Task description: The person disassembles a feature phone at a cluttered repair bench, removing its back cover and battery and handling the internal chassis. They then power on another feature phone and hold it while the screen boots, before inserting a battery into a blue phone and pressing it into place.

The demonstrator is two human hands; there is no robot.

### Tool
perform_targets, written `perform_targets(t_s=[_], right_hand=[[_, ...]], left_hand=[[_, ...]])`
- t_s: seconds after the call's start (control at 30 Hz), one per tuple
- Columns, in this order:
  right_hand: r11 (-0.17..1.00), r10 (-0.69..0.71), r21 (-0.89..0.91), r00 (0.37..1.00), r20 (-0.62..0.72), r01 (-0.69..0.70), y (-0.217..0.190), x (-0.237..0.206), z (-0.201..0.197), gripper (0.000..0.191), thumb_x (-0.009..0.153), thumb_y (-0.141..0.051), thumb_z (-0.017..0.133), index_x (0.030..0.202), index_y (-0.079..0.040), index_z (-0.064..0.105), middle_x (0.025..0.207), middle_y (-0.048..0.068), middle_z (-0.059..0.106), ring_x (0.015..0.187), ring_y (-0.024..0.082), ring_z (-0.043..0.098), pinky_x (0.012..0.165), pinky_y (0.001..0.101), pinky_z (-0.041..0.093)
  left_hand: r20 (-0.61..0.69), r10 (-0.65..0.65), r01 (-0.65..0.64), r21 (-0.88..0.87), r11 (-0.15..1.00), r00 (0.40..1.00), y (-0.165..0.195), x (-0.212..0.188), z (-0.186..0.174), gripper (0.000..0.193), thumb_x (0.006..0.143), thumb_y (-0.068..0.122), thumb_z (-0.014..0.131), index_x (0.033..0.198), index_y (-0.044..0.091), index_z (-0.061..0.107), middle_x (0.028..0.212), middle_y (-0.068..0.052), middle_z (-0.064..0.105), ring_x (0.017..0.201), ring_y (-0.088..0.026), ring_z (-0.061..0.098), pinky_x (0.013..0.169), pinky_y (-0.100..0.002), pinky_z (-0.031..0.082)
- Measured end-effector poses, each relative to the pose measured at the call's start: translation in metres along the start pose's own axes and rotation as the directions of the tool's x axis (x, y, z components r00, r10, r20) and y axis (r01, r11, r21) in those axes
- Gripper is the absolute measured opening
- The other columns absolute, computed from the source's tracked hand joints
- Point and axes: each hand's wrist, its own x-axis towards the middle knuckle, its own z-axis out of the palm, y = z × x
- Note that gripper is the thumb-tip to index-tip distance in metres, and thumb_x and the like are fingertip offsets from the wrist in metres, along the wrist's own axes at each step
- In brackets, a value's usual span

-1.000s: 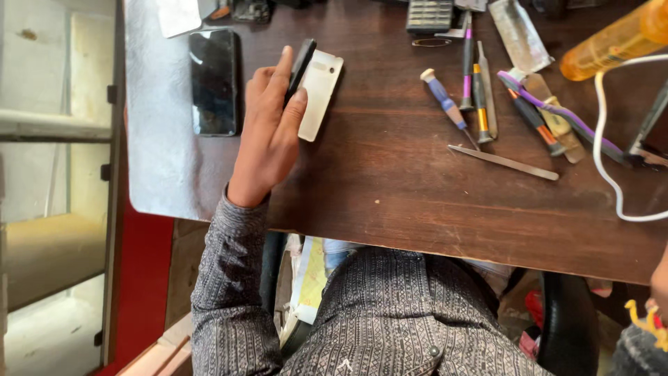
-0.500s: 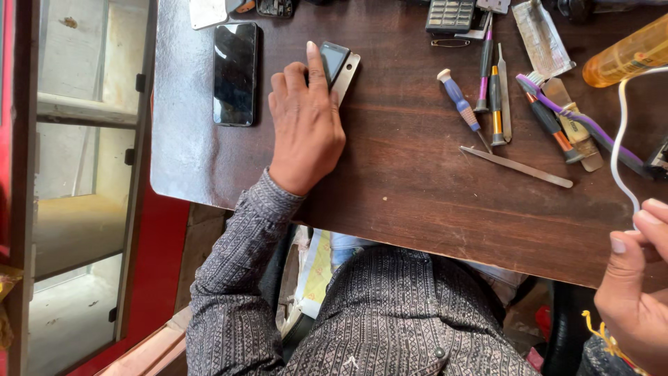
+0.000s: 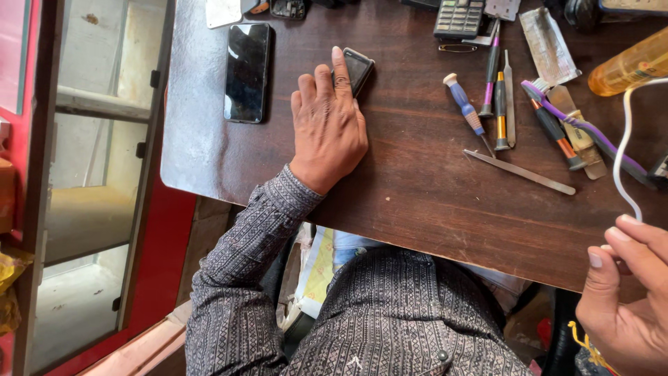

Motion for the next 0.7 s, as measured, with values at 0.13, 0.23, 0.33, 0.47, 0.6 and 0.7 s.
perform_targets(t_s=[0.13, 0.23, 0.33, 0.47, 0.6, 0.7], right_hand=[[0.998, -0.062, 0.027, 0.998, -0.008, 0.063, -0.010, 0.006, 0.003, 0.029, 0.106, 0.008, 0.068, 0.132, 0.008, 0.058, 0.133, 0.022, 0.060, 0.099, 0.018, 0.065, 0.090, 0.0228, 0.061], [0.993, -0.092, 0.076, 0.994, -0.055, 0.096, -0.023, 0.014, 0.009, 0.028, 0.104, 0.009, 0.070, 0.131, 0.007, 0.061, 0.131, 0.021, 0.060, 0.099, 0.018, 0.066, 0.088, 0.0217, 0.062], [0.988, -0.151, 0.022, 0.987, -0.052, 0.152, -0.038, 0.024, 0.010, 0.024, 0.103, 0.009, 0.073, 0.125, 0.008, 0.066, 0.130, 0.022, 0.064, 0.100, 0.019, 0.069, 0.084, 0.0215, 0.063], [0.971, -0.231, -0.072, 0.972, -0.051, 0.227, -0.057, 0.037, 0.010, 0.020, 0.100, 0.008, 0.077, 0.120, 0.008, 0.071, 0.125, 0.021, 0.068, 0.100, 0.021, 0.070, 0.083, 0.0232, 0.063], [0.962, -0.259, -0.107, 0.965, -0.050, 0.253, -0.072, 0.042, 0.011, 0.020, 0.100, 0.007, 0.078, 0.119, 0.007, 0.073, 0.123, 0.019, 0.070, 0.100, 0.021, 0.069, 0.088, 0.0242, 0.063], [0.953, -0.278, -0.134, 0.960, -0.039, 0.271, -0.079, 0.046, 0.013, 0.017, 0.101, 0.006, 0.078, 0.118, 0.006, 0.073, 0.121, 0.019, 0.071, 0.102, 0.020, 0.073, 0.089, 0.0248, 0.063]], left_hand=[[-0.061, 0.040, -0.041, -0.011, 0.999, 0.997, 0.000, -0.001, -0.003, 0.073, 0.095, 0.019, 0.057, 0.151, -0.020, 0.029, 0.125, -0.022, 0.048, 0.106, -0.033, 0.047, 0.090, -0.045, 0.040], [-0.029, 0.035, -0.035, -0.007, 0.999, 0.999, -0.001, 0.000, -0.005, 0.074, 0.094, 0.017, 0.058, 0.151, -0.020, 0.031, 0.124, -0.021, 0.048, 0.107, -0.032, 0.048, 0.092, -0.044, 0.041], [-0.057, 0.059, -0.057, 0.035, 0.998, 0.997, -0.005, 0.002, -0.005, 0.073, 0.092, 0.018, 0.059, 0.148, -0.019, 0.033, 0.118, -0.021, 0.051, 0.101, -0.031, 0.049, 0.086, -0.042, 0.043], [-0.072, 0.113, -0.093, 0.240, 0.966, 0.991, -0.013, 0.002, -0.005, 0.065, 0.097, 0.006, 0.056, 0.151, -0.020, 0.031, 0.105, -0.016, 0.054, 0.090, -0.024, 0.052, 0.075, -0.037, 0.046], [-0.147, 0.154, -0.122, 0.203, 0.971, 0.977, -0.025, 0.000, -0.009, 0.063, 0.098, -0.001, 0.054, 0.154, -0.018, 0.030, 0.097, -0.009, 0.053, 0.089, -0.021, 0.053, 0.075, -0.032, 0.047], [-0.171, 0.178, -0.143, 0.200, 0.969, 0.969, -0.030, 0.001, -0.017, 0.059, 0.098, 0.000, 0.055, 0.151, -0.017, 0.035, 0.097, -0.009, 0.053, 0.088, -0.021, 0.053, 0.076, -0.033, 0.047]])
